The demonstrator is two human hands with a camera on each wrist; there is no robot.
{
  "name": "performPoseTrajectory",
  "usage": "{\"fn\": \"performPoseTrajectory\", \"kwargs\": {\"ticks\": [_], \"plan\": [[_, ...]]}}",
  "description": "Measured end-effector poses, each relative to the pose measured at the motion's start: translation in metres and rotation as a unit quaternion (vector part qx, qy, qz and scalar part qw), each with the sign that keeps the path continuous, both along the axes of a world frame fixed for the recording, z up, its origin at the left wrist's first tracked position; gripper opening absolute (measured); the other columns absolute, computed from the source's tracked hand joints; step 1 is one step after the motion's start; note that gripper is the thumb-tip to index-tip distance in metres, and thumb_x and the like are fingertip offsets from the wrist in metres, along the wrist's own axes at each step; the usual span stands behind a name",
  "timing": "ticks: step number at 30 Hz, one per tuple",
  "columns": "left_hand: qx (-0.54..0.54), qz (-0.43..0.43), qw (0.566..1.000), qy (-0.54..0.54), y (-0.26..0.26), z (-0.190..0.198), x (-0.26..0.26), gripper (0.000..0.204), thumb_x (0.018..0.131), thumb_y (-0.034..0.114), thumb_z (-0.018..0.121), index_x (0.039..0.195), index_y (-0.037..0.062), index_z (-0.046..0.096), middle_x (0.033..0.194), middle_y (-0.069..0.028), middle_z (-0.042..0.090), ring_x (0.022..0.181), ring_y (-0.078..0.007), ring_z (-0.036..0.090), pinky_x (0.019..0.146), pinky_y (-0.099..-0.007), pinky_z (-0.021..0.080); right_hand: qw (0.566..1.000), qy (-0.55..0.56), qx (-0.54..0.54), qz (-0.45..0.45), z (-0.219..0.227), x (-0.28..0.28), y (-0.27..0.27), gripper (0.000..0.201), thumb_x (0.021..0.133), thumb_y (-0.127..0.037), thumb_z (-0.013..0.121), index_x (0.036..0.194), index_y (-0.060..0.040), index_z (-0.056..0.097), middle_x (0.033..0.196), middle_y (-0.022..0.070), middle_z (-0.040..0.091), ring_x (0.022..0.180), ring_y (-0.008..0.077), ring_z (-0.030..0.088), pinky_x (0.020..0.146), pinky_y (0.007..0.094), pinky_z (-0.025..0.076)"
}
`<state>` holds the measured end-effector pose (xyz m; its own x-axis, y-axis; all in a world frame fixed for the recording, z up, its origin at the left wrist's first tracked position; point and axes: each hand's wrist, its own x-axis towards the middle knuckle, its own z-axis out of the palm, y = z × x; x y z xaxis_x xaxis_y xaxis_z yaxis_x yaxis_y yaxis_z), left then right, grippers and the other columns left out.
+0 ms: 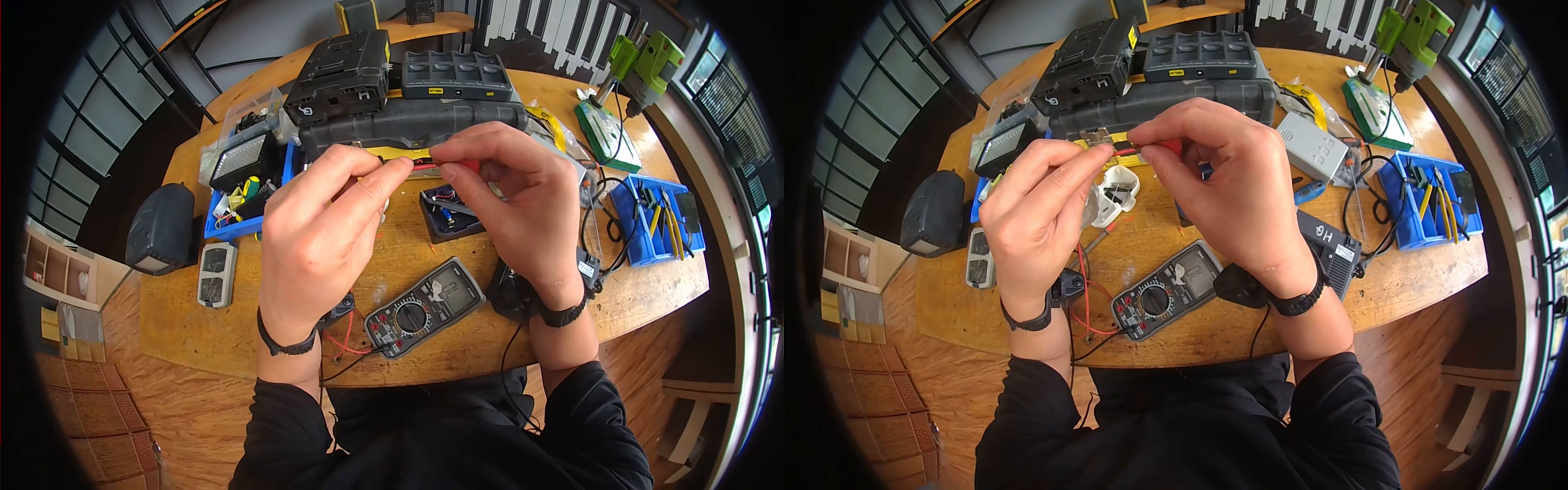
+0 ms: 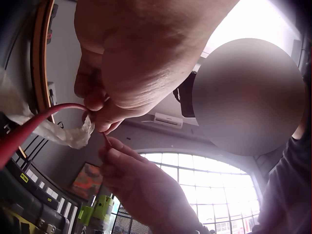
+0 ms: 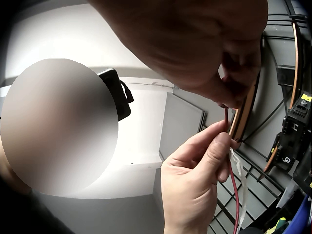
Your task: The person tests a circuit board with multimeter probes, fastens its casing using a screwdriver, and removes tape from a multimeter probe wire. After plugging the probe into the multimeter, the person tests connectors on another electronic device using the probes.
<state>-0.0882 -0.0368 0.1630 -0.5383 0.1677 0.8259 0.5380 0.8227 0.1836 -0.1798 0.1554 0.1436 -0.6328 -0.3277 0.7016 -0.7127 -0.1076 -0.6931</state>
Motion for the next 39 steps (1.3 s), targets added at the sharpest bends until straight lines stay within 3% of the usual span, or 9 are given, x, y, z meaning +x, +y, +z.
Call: {"fn": "performPoseTrajectory", "kwargs": {"ticks": [8,27,29,33,35,37,39], "plan": [[0.0,-0.002,1.0,0.0,-0.002,0.001,0.001,0.039,0.079,-0.02,0.075,0.113,-0.0014,0.082,0.094,-0.0097,0.071,0.077,-0.018,0.071,0.066,-0.0289,0.056,0.998,-0.053,-0.018,0.027,-0.002,0.004,-0.002,0.017,0.088,-0.007,0.09,0.102,-0.001,0.082,0.093,0.0026,0.079,0.075,0.0061,0.064,0.067,0.0225,0.052],[0.004,-0.015,1.0,0.02,0.0,-0.001,0.001,0.041,0.075,-0.022,0.076,0.111,-0.0028,0.082,0.093,-0.0105,0.072,0.077,-0.0175,0.07,0.065,-0.0273,0.055,0.999,-0.012,-0.032,0.015,0.002,0.012,-0.003,0.012,0.09,0.004,0.085,0.1,0.0036,0.079,0.098,0.004,0.078,0.083,0.0055,0.067,0.073,0.0214,0.055],[0.007,-0.013,1.0,0.019,0.001,0.0,0.002,0.041,0.075,-0.022,0.076,0.11,-0.0029,0.082,0.093,-0.0107,0.072,0.077,-0.0176,0.07,0.065,-0.0272,0.055,0.999,-0.024,-0.007,0.029,0.005,0.015,-0.001,0.016,0.089,0.013,0.082,0.103,0.008,0.076,0.107,0.0114,0.076,0.091,0.012,0.067,0.082,0.0249,0.054],[0.028,-0.023,0.999,0.012,-0.001,0.001,0.002,0.039,0.078,-0.022,0.076,0.111,-0.0025,0.083,0.093,-0.0104,0.072,0.078,-0.0165,0.07,0.065,-0.0269,0.055,0.998,0.003,-0.027,0.048,0.002,0.011,-0.001,0.017,0.088,0.012,0.083,0.104,0.0085,0.076,0.107,0.012,0.075,0.091,0.0123,0.067,0.082,0.0251,0.054],[0.036,-0.033,0.999,0.01,-0.002,0.001,0.002,0.037,0.079,-0.021,0.076,0.111,-0.0023,0.083,0.092,-0.0101,0.072,0.078,-0.0161,0.07,0.065,-0.0267,0.055,0.992,-0.031,-0.068,0.099,0.002,0.01,-0.002,0.023,0.088,0.011,0.083,0.109,0.0095,0.076,0.11,0.0121,0.075,0.095,0.0136,0.069,0.085,0.0259,0.056],[0.038,-0.016,0.999,0.029,-0.002,0.001,0.001,0.036,0.076,-0.016,0.081,0.109,-0.0002,0.082,0.092,-0.0092,0.071,0.075,-0.0218,0.071,0.064,-0.0325,0.056,0.993,-0.02,-0.054,0.107,0.004,0.007,0.003,0.027,0.087,0.011,0.084,0.113,0.0101,0.075,0.112,0.0125,0.075,0.098,0.0144,0.07,0.088,0.0269,0.057],[0.04,-0.015,0.999,0.029,-0.003,0.001,0.0,0.036,0.076,-0.015,0.081,0.109,-0.0002,0.082,0.092,-0.0093,0.071,0.075,-0.0217,0.071,0.063,-0.0325,0.056,0.992,-0.01,-0.04,0.115,0.007,0.008,0.004,0.031,0.087,0.011,0.084,0.117,0.0107,0.075,0.114,0.0128,0.075,0.101,0.0152,0.071,0.09,0.0278,0.059]]}}
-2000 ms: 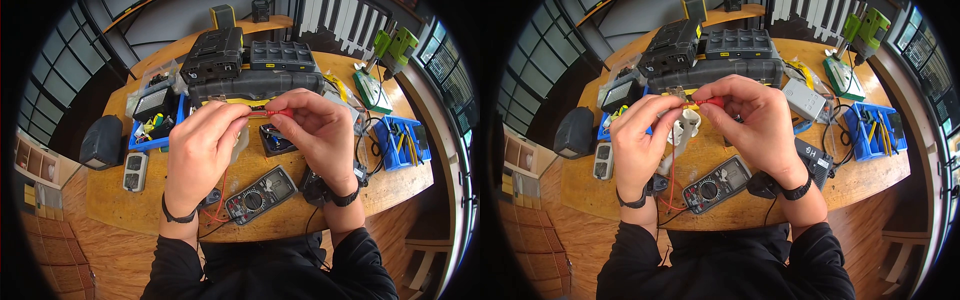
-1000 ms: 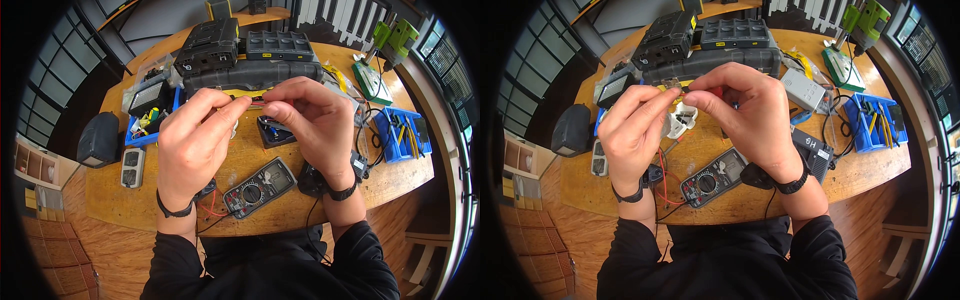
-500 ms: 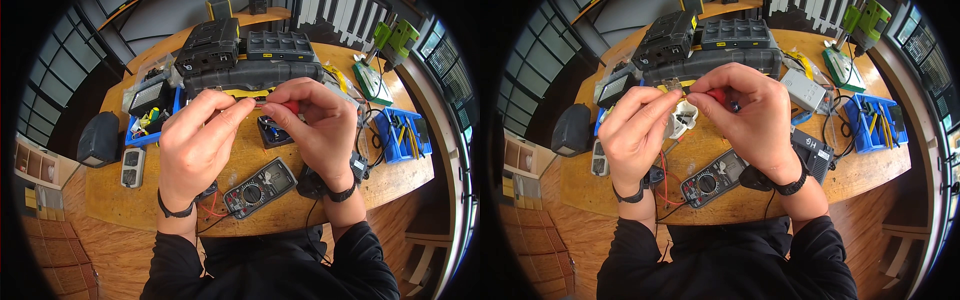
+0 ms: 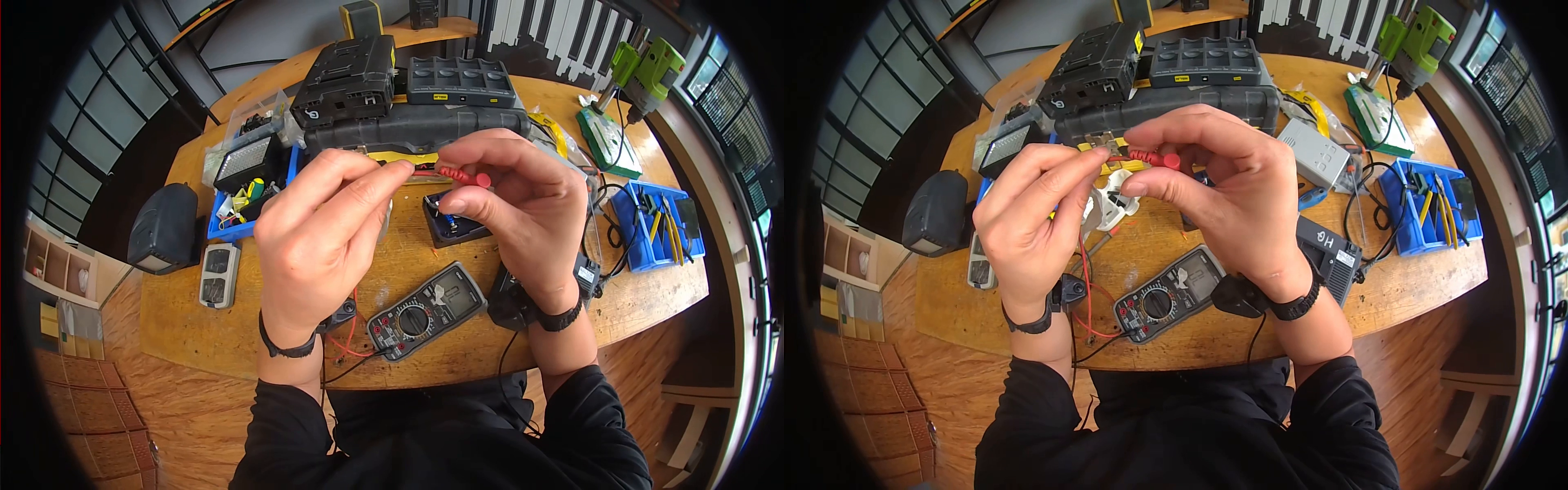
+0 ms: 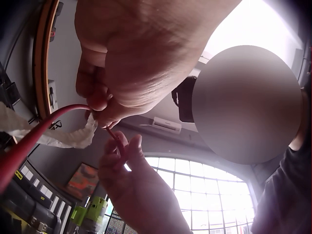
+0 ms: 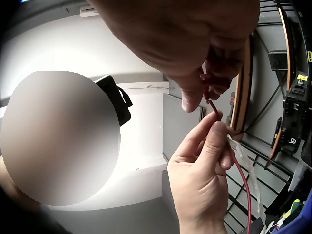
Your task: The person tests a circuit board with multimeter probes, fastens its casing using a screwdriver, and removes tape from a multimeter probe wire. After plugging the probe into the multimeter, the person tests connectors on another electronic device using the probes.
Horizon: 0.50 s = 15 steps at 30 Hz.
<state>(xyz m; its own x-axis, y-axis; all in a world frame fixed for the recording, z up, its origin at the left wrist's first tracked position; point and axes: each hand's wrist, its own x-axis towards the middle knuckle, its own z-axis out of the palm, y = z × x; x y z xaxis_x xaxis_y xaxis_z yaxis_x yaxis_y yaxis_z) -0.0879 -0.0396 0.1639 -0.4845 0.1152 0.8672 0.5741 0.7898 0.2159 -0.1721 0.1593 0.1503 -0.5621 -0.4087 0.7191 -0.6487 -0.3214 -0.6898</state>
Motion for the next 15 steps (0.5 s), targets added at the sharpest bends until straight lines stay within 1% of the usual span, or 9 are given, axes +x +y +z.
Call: {"fn": "performPoseTrajectory", "kwargs": {"ticks": [2,3,4,5,9,11,15], "plan": [[0.002,0.0,1.0,0.0,0.0007,0.0009,0.0004,0.035,0.077,-0.015,0.081,0.108,-0.0003,0.082,0.091,-0.0093,0.071,0.075,-0.0216,0.071,0.063,-0.0324,0.056,0.997,-0.081,-0.009,0.014,0.0027,0.0048,-0.0007,0.037,0.088,0.011,0.083,0.124,0.0111,0.073,0.117,0.0128,0.074,0.107,0.017,0.072,0.095,0.0291,0.06],[0.003,0.008,1.0,-0.007,0.0018,0.002,0.0019,0.033,0.08,-0.017,0.08,0.109,-0.001,0.082,0.091,-0.0091,0.071,0.076,-0.0183,0.069,0.063,-0.0289,0.055,0.997,-0.081,-0.009,0.014,0.0019,0.0039,-0.0012,0.037,0.088,0.011,0.083,0.124,0.0111,0.073,0.117,0.0128,0.074,0.107,0.017,0.072,0.095,0.0291,0.06],[0.005,0.015,1.0,-0.013,0.0022,0.0027,0.0027,0.032,0.083,-0.018,0.079,0.11,-0.0018,0.083,0.091,-0.0088,0.072,0.076,-0.015,0.068,0.064,-0.0254,0.054,0.995,-0.092,-0.027,0.035,0.0003,0.002,-0.0019,0.037,0.089,0.011,0.082,0.125,0.0111,0.073,0.118,0.0131,0.074,0.109,0.0169,0.072,0.097,0.0291,0.06],[0.005,0.015,1.0,-0.013,0.0019,0.0028,0.0022,0.032,0.083,-0.018,0.079,0.11,-0.0018,0.083,0.091,-0.0088,0.072,0.076,-0.015,0.068,0.064,-0.0254,0.054,0.992,-0.103,-0.045,0.056,-0.0008,0.0007,-0.0022,0.036,0.091,0.011,0.081,0.126,0.0111,0.072,0.12,0.0134,0.074,0.111,0.0169,0.072,0.098,0.029,0.06],[0.01,0.007,1.0,-0.008,0.0014,0.0028,0.0022,0.033,0.082,-0.019,0.078,0.11,-0.002,0.083,0.092,-0.009,0.072,0.076,-0.0145,0.068,0.063,-0.0253,0.053,0.993,-0.098,-0.043,0.05,-0.0015,0.0015,-0.0024,0.033,0.094,0.012,0.077,0.127,0.011,0.072,0.121,0.0137,0.075,0.111,0.0167,0.073,0.098,0.0284,0.06],[0.009,0.002,1.0,-0.013,0.0013,0.0031,0.0033,0.034,0.081,-0.02,0.077,0.11,-0.0024,0.083,0.092,-0.0092,0.072,0.076,-0.0145,0.068,0.064,-0.0254,0.054,0.987,-0.151,-0.05,0.018,-0.0008,0.0063,-0.0044,0.031,0.096,0.01,0.076,0.127,0.0085,0.074,0.117,0.0107,0.077,0.099,0.0123,0.072,0.091,0.0262,0.059],[-0.012,0.0,1.0,-0.013,-0.0011,0.0017,0.0035,0.04,0.077,-0.022,0.075,0.111,-0.0037,0.082,0.094,-0.0097,0.072,0.076,-0.0149,0.07,0.065,-0.0258,0.055,0.989,-0.146,-0.037,-0.003,-0.0009,0.0083,-0.0041,0.028,0.096,0.009,0.076,0.124,0.0075,0.076,0.114,0.0098,0.079,0.097,0.0117,0.073,0.089,0.0248,0.06]]}}
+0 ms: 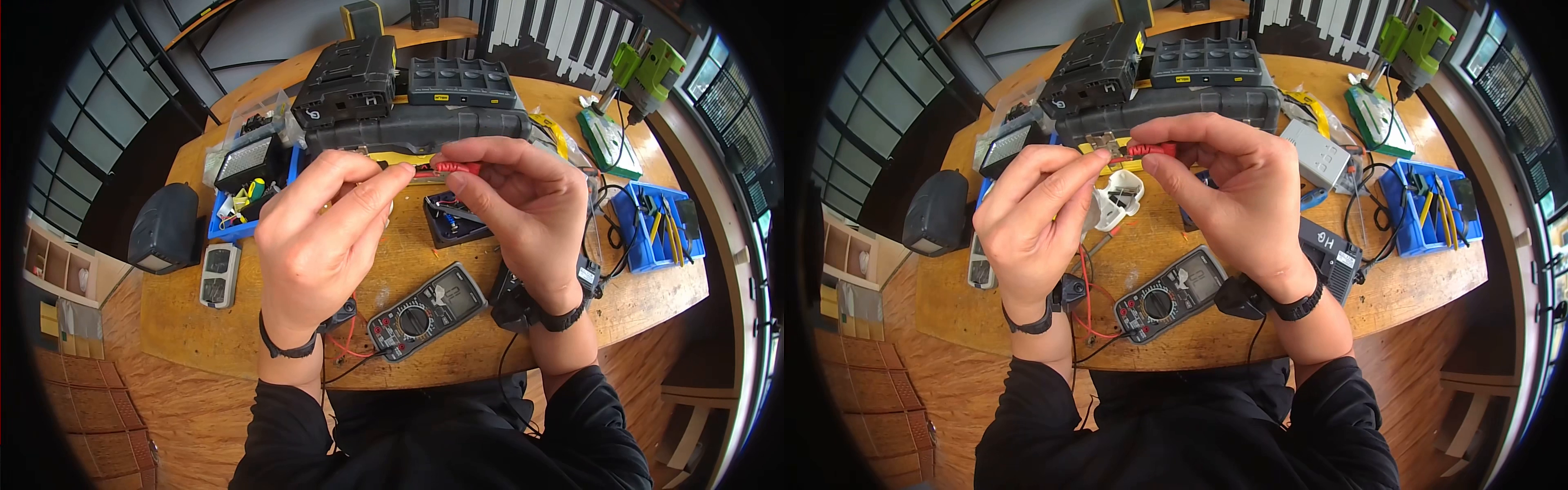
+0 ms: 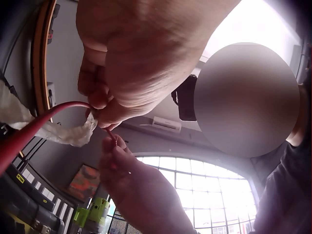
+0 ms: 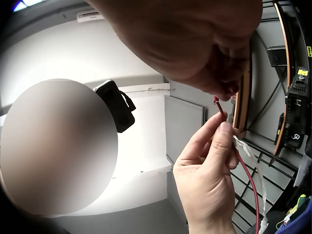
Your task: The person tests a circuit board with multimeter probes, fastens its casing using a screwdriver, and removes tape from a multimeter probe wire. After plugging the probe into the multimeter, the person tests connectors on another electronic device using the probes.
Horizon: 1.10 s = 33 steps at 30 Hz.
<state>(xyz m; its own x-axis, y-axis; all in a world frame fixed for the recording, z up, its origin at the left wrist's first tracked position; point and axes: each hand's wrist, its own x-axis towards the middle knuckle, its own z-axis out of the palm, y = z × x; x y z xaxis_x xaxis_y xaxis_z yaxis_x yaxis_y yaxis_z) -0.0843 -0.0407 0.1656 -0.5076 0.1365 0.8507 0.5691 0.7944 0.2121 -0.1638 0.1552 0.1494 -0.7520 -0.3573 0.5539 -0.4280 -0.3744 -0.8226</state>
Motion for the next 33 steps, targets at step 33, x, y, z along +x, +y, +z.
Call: {"fn": "performPoseTrajectory", "kwargs": {"ticks": [33], "plan": [[-0.077,0.018,0.996,0.051,0.003,-0.005,-0.008,0.033,0.074,-0.013,0.082,0.105,-0.0044,0.078,0.091,-0.011,0.068,0.072,-0.0247,0.07,0.061,-0.0347,0.055,0.955,0.221,0.077,-0.182,-0.007,-0.007,-0.007,0.016,0.081,0.002,0.09,0.094,-0.0004,0.08,0.097,0.0072,0.081,0.072,0.0129,0.071,0.064,0.0253,0.057]]}}
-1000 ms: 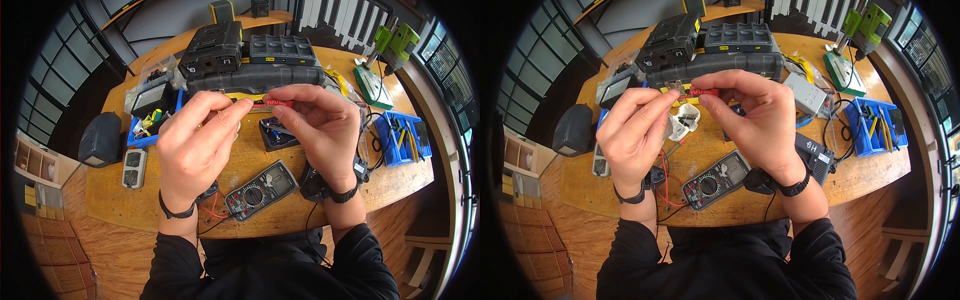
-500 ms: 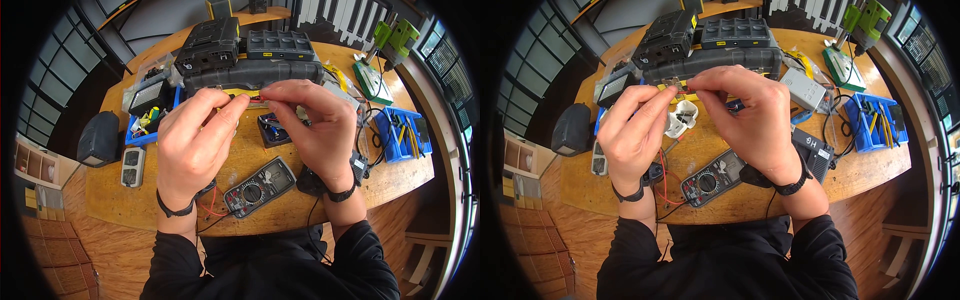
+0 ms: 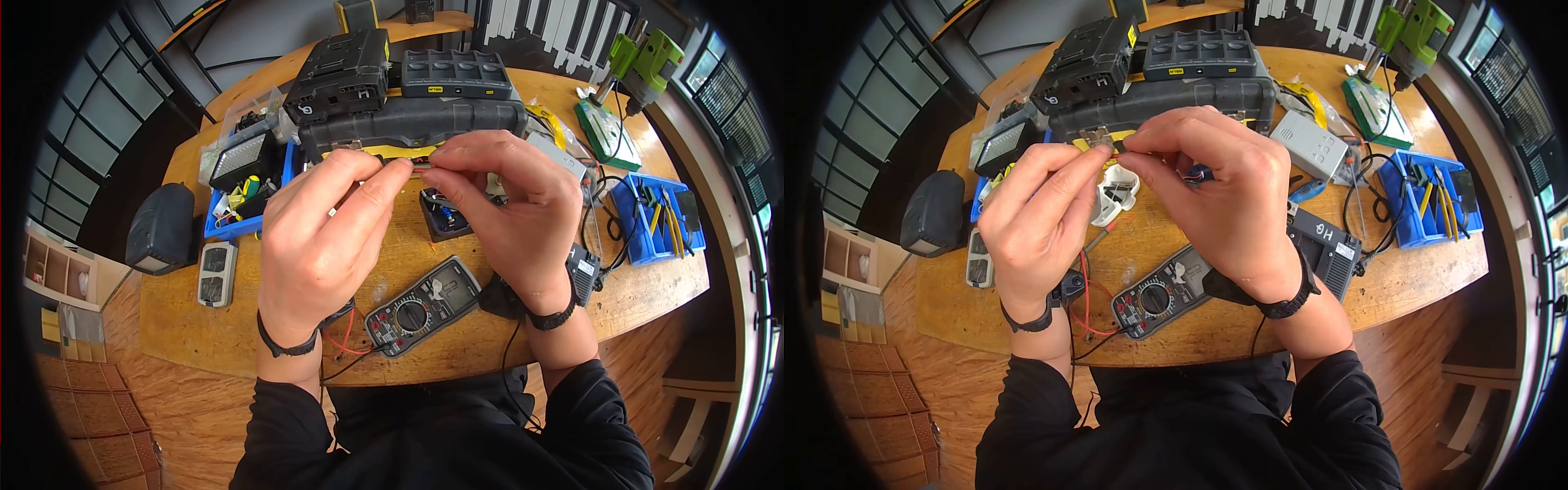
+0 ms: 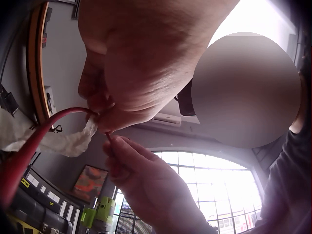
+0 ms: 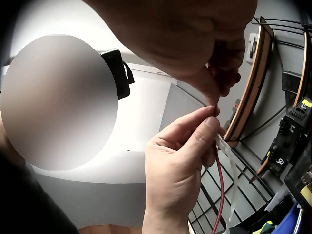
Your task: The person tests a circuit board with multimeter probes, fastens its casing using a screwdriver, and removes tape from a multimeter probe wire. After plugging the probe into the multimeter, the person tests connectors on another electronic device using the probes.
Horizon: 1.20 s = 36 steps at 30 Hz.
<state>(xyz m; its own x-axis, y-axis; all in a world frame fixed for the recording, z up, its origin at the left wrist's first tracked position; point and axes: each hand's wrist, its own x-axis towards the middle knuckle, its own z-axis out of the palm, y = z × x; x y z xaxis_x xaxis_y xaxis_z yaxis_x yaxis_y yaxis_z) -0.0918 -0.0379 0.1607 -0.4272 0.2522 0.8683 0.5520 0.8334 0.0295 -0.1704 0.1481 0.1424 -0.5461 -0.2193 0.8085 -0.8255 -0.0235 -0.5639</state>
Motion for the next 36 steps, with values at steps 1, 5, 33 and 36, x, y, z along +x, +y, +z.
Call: {"fn": "performPoseTrajectory", "kwargs": {"ticks": [1,5,33,36], "plan": [[0.004,-0.001,1.0,-0.003,0.0,0.001,0.0,0.032,0.075,-0.013,0.082,0.106,-0.0044,0.078,0.092,-0.0111,0.069,0.073,-0.0253,0.07,0.061,-0.0346,0.055,1.0,0.014,0.001,-0.007,0.001,0.001,0.0,0.015,0.081,0.002,0.089,0.093,-0.0005,0.08,0.096,0.0065,0.081,0.071,0.0125,0.071,0.064,0.0251,0.057],[0.035,-0.004,0.998,-0.043,-0.002,0.007,0.006,0.031,0.082,-0.014,0.08,0.11,-0.0025,0.081,0.093,-0.012,0.074,0.077,-0.0208,0.072,0.066,-0.0295,0.056,1.0,0.002,-0.011,0.011,0.0,-0.001,0.001,0.013,0.083,0.002,0.088,0.093,-0.0008,0.08,0.094,0.0053,0.081,0.069,0.0113,0.07,0.064,0.0247,0.057],[0.388,-0.062,0.907,-0.154,-0.011,0.013,0.018,0.015,0.089,-0.007,0.083,0.103,-0.003,0.079,0.087,-0.0059,0.077,0.07,-0.0087,0.068,0.06,-0.023,0.051,0.982,-0.134,0.034,0.129,0.002,0.006,0.0,0.018,0.086,-0.002,0.088,0.101,-0.0013,0.078,0.088,0.0027,0.077,0.075,0.0079,0.069,0.067,0.0255,0.055],[0.22,0.076,0.973,0.001,-0.014,0.005,-0.001,0.014,0.087,-0.009,0.083,0.098,-0.0018,0.079,0.086,-0.0067,0.075,0.07,-0.0108,0.069,0.061,-0.0244,0.052,0.982,-0.114,0.1,0.113,0.006,0.009,0.003,0.022,0.088,0.007,0.086,0.107,0.0046,0.075,0.106,0.0074,0.078,0.091,0.0101,0.071,0.082,0.0249,0.059]]}}
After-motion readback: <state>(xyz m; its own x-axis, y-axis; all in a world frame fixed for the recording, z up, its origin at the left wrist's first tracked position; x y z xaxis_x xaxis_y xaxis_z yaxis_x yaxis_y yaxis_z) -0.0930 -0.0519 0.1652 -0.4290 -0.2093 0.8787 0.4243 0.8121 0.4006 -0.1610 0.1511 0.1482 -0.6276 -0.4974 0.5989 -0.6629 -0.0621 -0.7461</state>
